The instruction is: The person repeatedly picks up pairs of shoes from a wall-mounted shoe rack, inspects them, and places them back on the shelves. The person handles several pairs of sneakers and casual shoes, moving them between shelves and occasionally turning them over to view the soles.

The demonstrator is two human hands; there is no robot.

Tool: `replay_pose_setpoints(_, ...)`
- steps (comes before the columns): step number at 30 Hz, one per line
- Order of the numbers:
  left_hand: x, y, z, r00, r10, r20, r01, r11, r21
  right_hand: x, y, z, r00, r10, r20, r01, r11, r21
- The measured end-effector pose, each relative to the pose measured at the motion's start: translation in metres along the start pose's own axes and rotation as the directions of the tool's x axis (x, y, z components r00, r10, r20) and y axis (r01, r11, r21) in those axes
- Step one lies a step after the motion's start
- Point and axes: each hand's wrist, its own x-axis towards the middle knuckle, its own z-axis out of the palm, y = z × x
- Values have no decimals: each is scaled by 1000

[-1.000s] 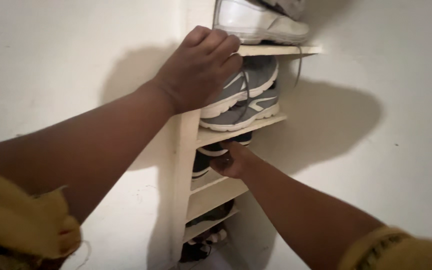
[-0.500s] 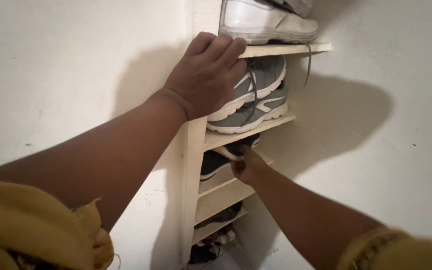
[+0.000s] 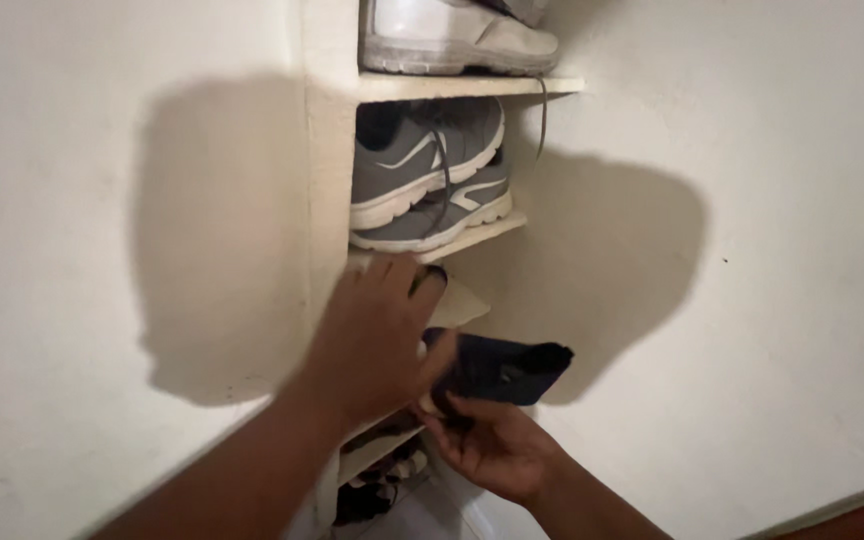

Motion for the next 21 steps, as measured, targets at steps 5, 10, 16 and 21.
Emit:
replay_pose_setpoints(5,-12,17,23,617,-717,326,783,602,-158,-18,-7,30,997,-12,80,33,964,-263)
replay_pose_setpoints(10,-15,-14,30,608,-714,348,794,537,-285,-47,-45,72,990,76,-117,-139,590,-795)
replay_pose_setpoints(16,-56,-11,35,519,-757,397,833,551,-39,-64,-91,132,961,-75,-266,-274,-134,-952)
replay_pose_setpoints(21,-86,-2,32,369,-786,496,892,450,49,-46,-100,173,832,-463,305,251,-176,-952)
